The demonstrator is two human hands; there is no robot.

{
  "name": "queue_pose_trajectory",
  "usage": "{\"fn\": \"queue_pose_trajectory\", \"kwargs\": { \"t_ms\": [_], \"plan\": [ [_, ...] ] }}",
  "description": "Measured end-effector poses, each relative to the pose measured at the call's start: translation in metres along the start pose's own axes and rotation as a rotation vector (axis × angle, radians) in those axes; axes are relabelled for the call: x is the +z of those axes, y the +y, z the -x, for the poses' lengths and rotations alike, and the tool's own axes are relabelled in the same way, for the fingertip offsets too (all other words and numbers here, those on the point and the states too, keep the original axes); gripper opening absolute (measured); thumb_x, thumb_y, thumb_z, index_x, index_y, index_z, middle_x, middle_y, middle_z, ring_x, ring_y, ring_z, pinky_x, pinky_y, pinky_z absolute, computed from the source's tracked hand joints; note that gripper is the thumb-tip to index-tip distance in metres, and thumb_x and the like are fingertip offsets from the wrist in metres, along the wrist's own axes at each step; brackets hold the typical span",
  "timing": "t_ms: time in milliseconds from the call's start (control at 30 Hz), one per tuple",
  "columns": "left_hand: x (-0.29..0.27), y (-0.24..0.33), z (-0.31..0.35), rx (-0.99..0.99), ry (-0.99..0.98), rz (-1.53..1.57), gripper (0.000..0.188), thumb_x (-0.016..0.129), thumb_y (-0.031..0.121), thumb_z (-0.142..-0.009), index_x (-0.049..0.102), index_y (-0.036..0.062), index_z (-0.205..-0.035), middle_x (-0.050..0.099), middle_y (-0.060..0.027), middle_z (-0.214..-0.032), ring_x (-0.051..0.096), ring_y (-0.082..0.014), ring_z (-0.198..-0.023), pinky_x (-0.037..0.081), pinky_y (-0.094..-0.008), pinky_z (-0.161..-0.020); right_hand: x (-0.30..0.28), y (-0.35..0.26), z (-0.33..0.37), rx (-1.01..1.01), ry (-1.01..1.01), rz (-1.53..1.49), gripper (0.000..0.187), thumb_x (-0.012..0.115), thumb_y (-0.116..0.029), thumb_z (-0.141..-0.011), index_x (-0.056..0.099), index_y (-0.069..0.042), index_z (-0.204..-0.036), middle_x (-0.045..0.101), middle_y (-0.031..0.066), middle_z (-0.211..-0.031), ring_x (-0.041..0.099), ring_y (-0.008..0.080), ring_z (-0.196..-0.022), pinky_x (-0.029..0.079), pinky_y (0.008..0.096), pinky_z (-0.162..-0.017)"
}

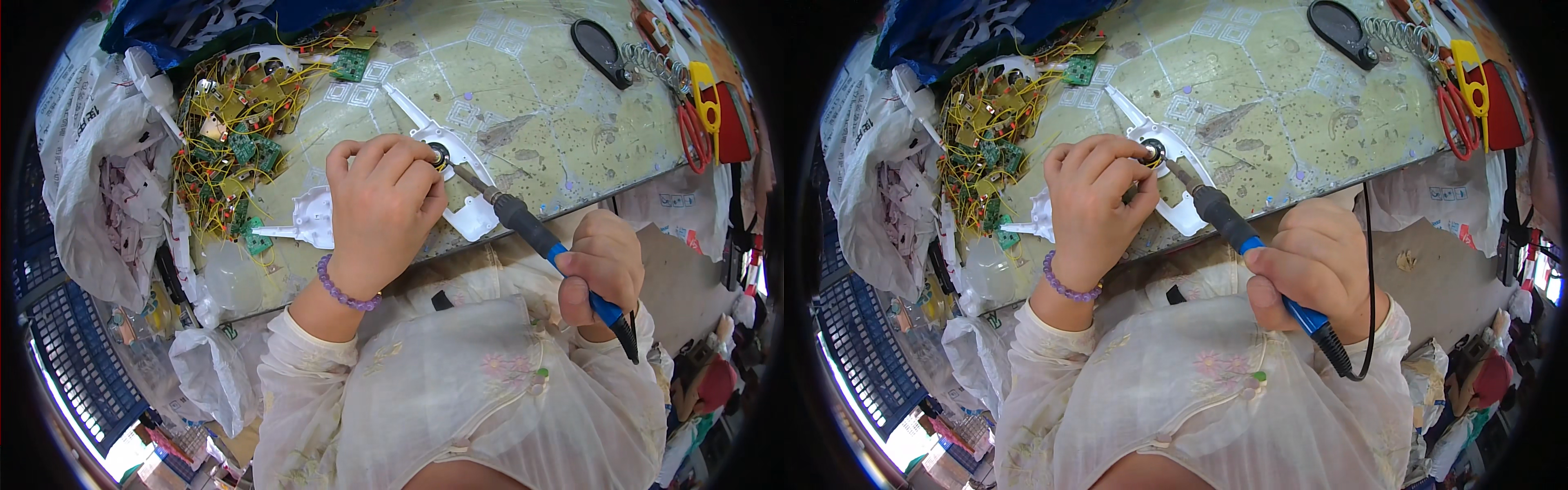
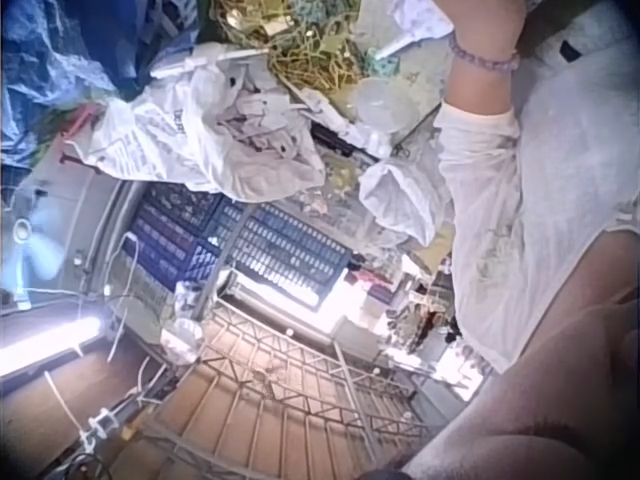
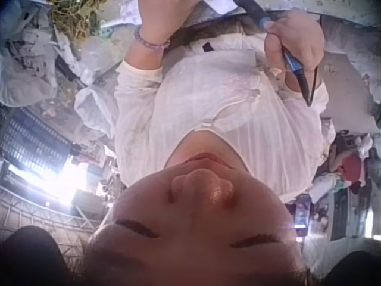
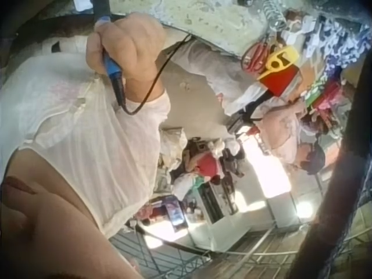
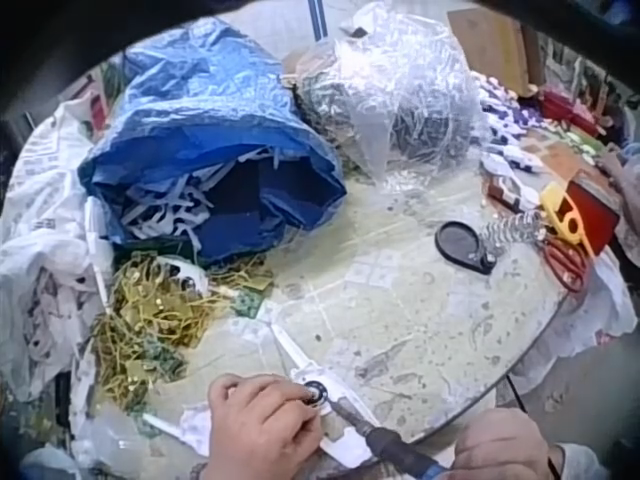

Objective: Soldering wires and electronic components onto small circuit boards at a manufacturing workbench.

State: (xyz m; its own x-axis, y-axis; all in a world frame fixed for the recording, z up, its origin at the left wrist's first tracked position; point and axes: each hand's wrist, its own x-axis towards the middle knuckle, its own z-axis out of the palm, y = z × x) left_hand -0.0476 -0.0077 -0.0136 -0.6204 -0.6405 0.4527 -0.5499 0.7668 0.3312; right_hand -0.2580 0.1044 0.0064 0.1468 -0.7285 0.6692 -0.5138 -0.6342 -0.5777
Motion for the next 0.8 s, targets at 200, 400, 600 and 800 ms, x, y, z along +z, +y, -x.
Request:
{"fn": "queue_pose_trajectory", "kwargs": {
  "t_ms": [200,400,600,800],
  "plan": [
    [0.000,0.000,0.000,0.013,0.001,-0.007,0.011,0.069,0.006,-0.068,0.060,0.0098,-0.073,0.066,0.0012,-0.089,0.060,-0.0172,-0.090,0.037,-0.0402,-0.085,-0.001,-0.001,-0.008,-0.010,0.003,0.002,0.018,0.063,-0.003,-0.072,0.057,-0.004,-0.089,0.053,0.0044,-0.062,0.049,0.0216,-0.049,0.039,0.0342,-0.049],
    [0.001,0.000,0.001,0.001,0.003,-0.009,0.010,0.069,0.007,-0.069,0.061,0.0095,-0.074,0.066,0.0010,-0.088,0.060,-0.0168,-0.089,0.037,-0.0409,-0.085,0.001,0.008,-0.011,-0.029,0.077,-0.017,0.017,0.062,-0.001,-0.071,0.057,-0.003,-0.088,0.052,0.0044,-0.060,0.046,0.0214,-0.046,0.036,0.0330,-0.045],
    [0.000,0.002,0.001,-0.008,-0.004,-0.019,0.010,0.069,0.007,-0.069,0.062,0.0091,-0.075,0.066,-0.0004,-0.085,0.061,-0.0175,-0.088,0.036,-0.0421,-0.087,0.000,0.010,-0.008,-0.026,0.074,-0.054,0.014,0.062,-0.002,-0.073,0.058,-0.004,-0.086,0.052,0.0053,-0.059,0.045,0.0217,-0.044,0.034,0.0328,-0.043],
    [-0.001,0.002,0.001,-0.013,-0.013,-0.007,0.009,0.069,0.007,-0.069,0.063,0.0084,-0.076,0.065,-0.0008,-0.084,0.061,-0.0179,-0.087,0.036,-0.0423,-0.088,0.002,0.010,0.004,-0.050,0.122,-0.035,0.010,0.060,-0.007,-0.079,0.057,-0.004,-0.088,0.052,0.0059,-0.058,0.045,0.0212,-0.044,0.034,0.0326,-0.043]
  ]
}}
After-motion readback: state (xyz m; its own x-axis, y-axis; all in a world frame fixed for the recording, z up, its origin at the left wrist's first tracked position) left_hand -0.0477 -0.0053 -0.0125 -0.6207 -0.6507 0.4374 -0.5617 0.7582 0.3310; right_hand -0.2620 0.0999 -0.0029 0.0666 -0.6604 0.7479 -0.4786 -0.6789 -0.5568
